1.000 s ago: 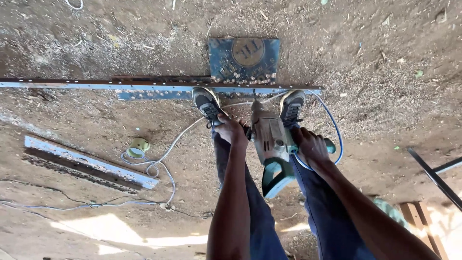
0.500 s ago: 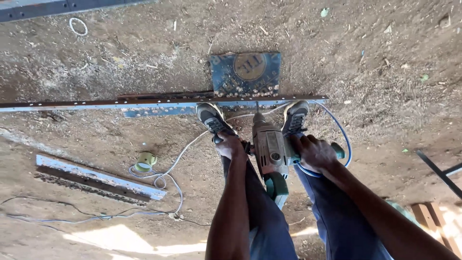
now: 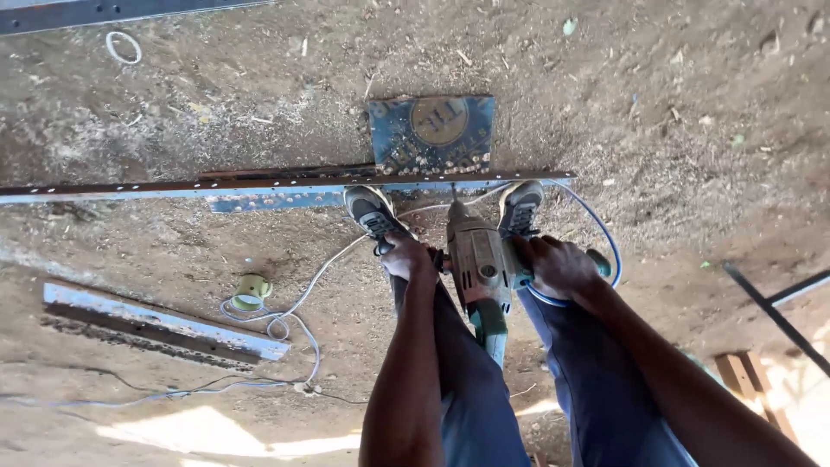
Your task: Using a handheld power drill to create a series of holes in a metal strip positioned on the ground.
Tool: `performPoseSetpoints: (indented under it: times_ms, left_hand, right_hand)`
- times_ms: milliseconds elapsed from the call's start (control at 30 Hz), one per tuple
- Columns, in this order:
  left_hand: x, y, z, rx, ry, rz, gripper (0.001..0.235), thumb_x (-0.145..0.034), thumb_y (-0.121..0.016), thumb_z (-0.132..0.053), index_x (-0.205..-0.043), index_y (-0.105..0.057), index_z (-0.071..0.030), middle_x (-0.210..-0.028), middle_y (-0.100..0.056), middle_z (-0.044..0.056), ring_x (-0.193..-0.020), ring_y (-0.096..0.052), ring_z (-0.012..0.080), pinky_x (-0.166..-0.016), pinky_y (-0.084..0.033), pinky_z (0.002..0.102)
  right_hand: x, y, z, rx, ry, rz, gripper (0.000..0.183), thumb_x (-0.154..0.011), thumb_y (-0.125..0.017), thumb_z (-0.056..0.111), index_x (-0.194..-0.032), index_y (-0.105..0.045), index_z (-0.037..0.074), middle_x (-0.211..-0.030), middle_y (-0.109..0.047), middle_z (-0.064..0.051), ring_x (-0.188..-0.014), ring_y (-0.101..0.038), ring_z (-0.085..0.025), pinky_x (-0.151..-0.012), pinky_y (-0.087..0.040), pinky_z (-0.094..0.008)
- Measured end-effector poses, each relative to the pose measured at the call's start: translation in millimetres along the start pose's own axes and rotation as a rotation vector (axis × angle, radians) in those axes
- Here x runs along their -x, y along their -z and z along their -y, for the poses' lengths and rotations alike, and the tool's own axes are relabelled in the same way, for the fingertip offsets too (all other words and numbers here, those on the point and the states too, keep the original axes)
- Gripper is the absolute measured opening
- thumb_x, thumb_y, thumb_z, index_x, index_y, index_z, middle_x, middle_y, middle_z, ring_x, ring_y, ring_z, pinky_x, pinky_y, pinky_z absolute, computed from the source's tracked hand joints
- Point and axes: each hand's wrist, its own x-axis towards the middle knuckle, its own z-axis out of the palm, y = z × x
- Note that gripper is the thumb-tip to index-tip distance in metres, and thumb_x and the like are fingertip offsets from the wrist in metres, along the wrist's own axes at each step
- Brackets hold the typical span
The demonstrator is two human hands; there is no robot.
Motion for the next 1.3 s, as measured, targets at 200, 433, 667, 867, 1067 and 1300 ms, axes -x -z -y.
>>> performPoseSetpoints:
  times_ms: [200, 433, 667, 867, 1067, 1300]
  left_hand:
    - [-18, -11, 13, -0.637, -0.221, 0.030, 0.106, -0.073, -0.094, -0.039, -0.154, -0.031, -0.009, -0.118, -0.061, 0.034, -0.105, -0.068, 0.0483, -0.084, -0.063, 0.053]
    - [23, 6, -20, -0.149, -0.091, -0.110, 0.063, -0.082, -0.075, -0.044, -0.123, -0.052, -0.002, -0.108, -0.067, 0.028, -0.105, -0.071, 0.0431, -0.094, -0.059, 0.051]
    - [15, 18, -16, 0.262, 0.038, -0.237, 0.063, -0.098, -0.052, -0.053, -0.102, -0.063, 0.008, -0.094, -0.072, 0.029, -0.099, -0.073, 0.0450, -0.093, -0.059, 0.051]
    - [14, 1, -5, 0.211, 0.096, -0.159, 0.068, -0.096, -0.051, -0.058, -0.102, -0.062, 0.009, -0.088, -0.074, 0.025, -0.095, -0.075, 0.0414, -0.086, -0.062, 0.046]
    - [16, 13, -14, 0.229, 0.098, -0.155, 0.063, -0.096, -0.051, -0.053, -0.091, -0.066, 0.008, -0.063, -0.072, 0.019, -0.071, -0.077, 0.0358, -0.071, -0.064, 0.041]
    - [55, 32, -50, 0.191, 0.025, -0.229, 0.059, -0.096, -0.053, -0.045, -0.098, -0.068, 0.012, -0.094, -0.074, 0.031, -0.101, -0.073, 0.0435, -0.092, -0.060, 0.051]
  right_hand:
    - [-1, 25, 12, -0.057, -0.029, 0.092, 0.069, -0.072, -0.059, 0.013, -0.141, -0.051, 0.012, -0.088, -0.065, -0.009, -0.085, -0.071, -0.033, -0.060, -0.063, -0.048]
    - [-4, 16, 0, -0.121, -0.050, 0.241, 0.082, -0.070, -0.061, 0.013, -0.150, -0.042, 0.011, -0.097, -0.067, -0.014, -0.095, -0.071, -0.038, -0.073, -0.064, -0.053]
    - [5, -20, -14, -0.029, 0.054, 0.155, 0.087, -0.060, -0.074, 0.025, -0.141, -0.051, 0.007, -0.091, -0.063, -0.011, -0.085, -0.070, -0.033, -0.063, -0.064, -0.048]
    - [5, -26, -9, -0.011, 0.067, 0.062, 0.089, -0.063, -0.068, 0.024, -0.147, -0.047, 0.005, -0.089, -0.060, -0.010, -0.084, -0.069, -0.032, -0.060, -0.064, -0.049]
    - [3, -8, -3, -0.114, 0.003, 0.180, 0.092, -0.064, -0.071, 0.021, -0.150, -0.041, 0.006, -0.093, -0.061, -0.012, -0.087, -0.069, -0.035, -0.064, -0.064, -0.053]
    - [4, -23, -4, -0.150, -0.013, 0.152, 0.090, -0.067, -0.068, 0.021, -0.151, -0.039, 0.010, -0.094, -0.062, -0.011, -0.090, -0.070, -0.035, -0.068, -0.065, -0.053]
